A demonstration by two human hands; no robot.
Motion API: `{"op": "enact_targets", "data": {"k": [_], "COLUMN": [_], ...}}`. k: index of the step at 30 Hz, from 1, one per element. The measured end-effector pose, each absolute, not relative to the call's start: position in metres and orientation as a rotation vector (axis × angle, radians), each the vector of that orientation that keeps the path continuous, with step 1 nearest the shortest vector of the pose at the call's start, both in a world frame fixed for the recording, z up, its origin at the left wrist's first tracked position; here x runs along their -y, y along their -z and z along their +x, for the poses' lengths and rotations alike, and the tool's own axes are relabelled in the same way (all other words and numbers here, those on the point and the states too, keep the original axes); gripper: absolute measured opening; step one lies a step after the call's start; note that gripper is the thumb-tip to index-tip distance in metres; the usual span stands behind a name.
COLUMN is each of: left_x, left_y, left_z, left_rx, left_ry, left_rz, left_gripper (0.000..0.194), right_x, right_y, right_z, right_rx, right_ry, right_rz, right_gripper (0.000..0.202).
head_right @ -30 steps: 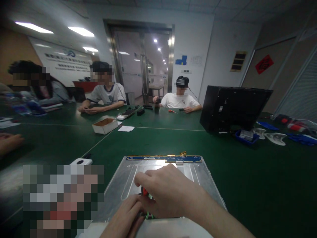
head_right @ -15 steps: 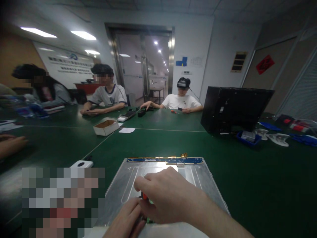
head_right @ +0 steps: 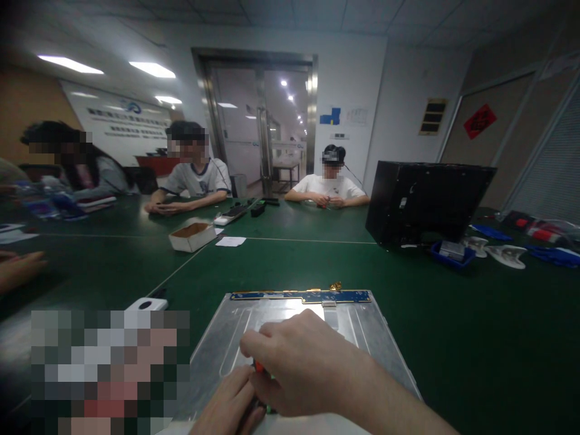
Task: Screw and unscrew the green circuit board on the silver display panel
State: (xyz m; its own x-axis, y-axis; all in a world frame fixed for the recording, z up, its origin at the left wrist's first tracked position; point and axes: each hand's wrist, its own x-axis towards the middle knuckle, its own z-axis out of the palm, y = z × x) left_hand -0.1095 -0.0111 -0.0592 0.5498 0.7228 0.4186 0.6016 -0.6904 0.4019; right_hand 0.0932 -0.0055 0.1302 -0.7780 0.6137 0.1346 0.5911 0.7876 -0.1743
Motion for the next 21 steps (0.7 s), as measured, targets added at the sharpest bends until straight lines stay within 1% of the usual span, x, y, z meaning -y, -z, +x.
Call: {"op": "enact_targets", "data": {"k": [6,11,17,19,21], "left_x": [0.0126,0.0127,0.0140,0.0141,0.0132], "left_y": [0.0587,0.0595,0.0601,0.0596,0.0599], "left_z": [-0.1089,-0.1083,-0.1047,-0.1048,-0.1060], "left_rx": [-1.137,-1.145,-1.194,-1.205,-1.163], "left_ry": [-0.820,-0.836,-0.854,-0.871,-0.881], "left_rz": [2.581,2.570,2.523,2.533,2.568], "left_gripper": [0.020,0.014,0.016,0.014,0.011], "right_x": [0.0049,0.0046,0.0038,0.0043,0.0054], "right_y": [-0.1276,-0.1265,-0.1260,-0.1263,-0.1271], "right_z": [0.0929,0.0925,0.0924,0.0924,0.0925], "right_rx": [2.779,2.764,2.771,2.779,2.787], "right_ry": [-0.162,-0.156,-0.143,-0.128,-0.128], "right_rz": [-0.968,-0.994,-0.977,-0.989,-0.989], "right_gripper": [0.007,0.008,0.020,0.016,0.009]}}
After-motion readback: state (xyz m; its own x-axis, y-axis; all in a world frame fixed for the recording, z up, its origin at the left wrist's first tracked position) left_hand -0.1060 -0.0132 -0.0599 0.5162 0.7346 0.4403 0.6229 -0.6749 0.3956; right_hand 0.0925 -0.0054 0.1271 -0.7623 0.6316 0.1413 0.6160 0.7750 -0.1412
